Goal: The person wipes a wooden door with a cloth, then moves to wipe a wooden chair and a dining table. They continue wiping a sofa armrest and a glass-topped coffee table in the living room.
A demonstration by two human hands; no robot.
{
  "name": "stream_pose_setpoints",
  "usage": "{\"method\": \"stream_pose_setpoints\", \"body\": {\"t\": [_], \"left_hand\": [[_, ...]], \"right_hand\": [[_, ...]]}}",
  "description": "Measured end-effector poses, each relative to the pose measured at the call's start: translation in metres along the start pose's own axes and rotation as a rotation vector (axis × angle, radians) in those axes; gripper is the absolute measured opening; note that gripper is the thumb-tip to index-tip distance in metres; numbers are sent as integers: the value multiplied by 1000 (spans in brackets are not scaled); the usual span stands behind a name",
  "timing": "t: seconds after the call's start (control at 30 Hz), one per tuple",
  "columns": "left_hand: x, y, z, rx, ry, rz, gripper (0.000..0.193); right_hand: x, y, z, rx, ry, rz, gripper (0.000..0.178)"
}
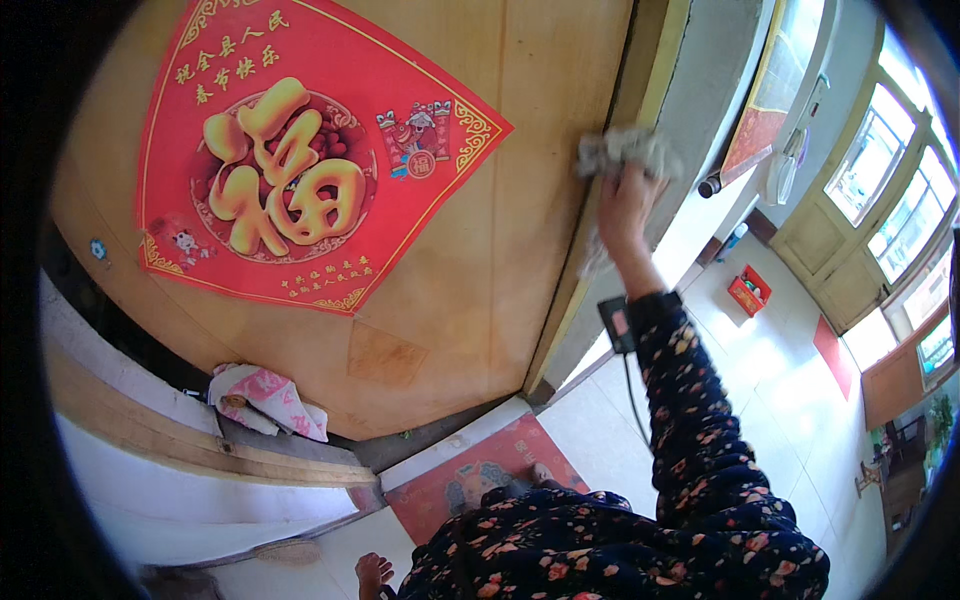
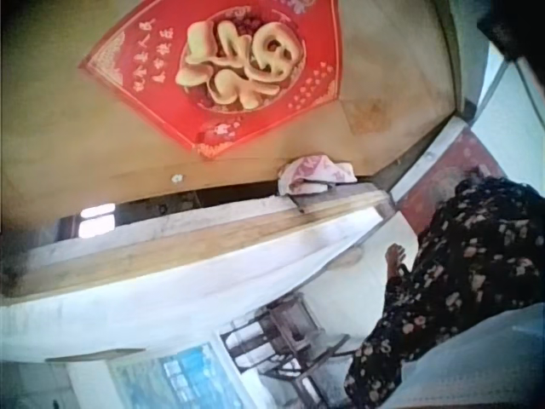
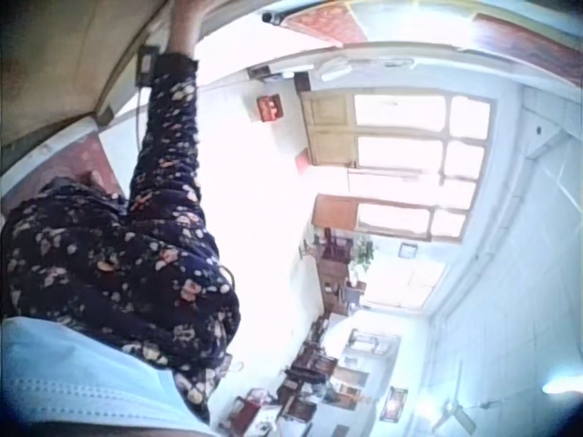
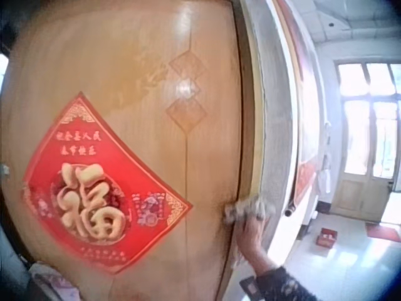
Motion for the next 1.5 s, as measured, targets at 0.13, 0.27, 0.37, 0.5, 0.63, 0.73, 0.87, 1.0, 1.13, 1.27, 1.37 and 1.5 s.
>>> {"method": "stream_pose_setpoints", "body": {"t": [0.13, 0.27, 0.37, 0.5, 0.63, 0.73, 0.87, 1.0, 1.13, 1.27, 1.37, 1.5], "left_hand": [[-18, 18, 24, -44, 23, -90, 22], [-43, 75, 57, 44, -14, -46, 22], [-69, 131, 74, 196, -7, 39, 23], [-95, 187, 67, 386, 73, 108, 24], [-116, 216, 44, 521, 183, 92, 26], [-129, 222, 39, 585, 228, 32, 27], [-126, 219, 68, 597, 250, -82, 28], [-113, 236, 151, -339, 100, 43, 12], [-128, 251, 209, -194, -108, -82, 14], [-143, 255, 195, -148, -180, -90, 15], [-144, 243, 169, -150, -166, -107, 16], [-140, 225, 142, -163, -133, -140, 18]], "right_hand": [[-107, 8, -17, 163, 199, 157, 42], [-186, 12, -33, 321, 615, 341, 42], [-180, 24, -18, 442, 629, 537, 40], [-43, 26, 29, 616, 231, 388, 39], [138, -8, 84, 563, -197, 97, 41], [202, -20, 123, 696, -390, 47, 33], [185, 2, 128, 433, -601, 24, 31], [89, 39, 80, 392, -536, 64, 36], [-40, 65, 54, 311, -487, 267, 30], [-72, 73, 54, 366, -479, 597, 37], [7, 48, 61, 392, -471, 334, 41], [130, 34, 122, 408, -607, 104, 41]]}}
Point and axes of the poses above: each hand's wrist, its own x-axis towards the middle knuckle, its own y-axis out of the palm, z = x × y, the point moved 8 cm from there along x, towards the middle knuckle, and after that the axes turned 14 degrees about x, right-handed, at the moved point
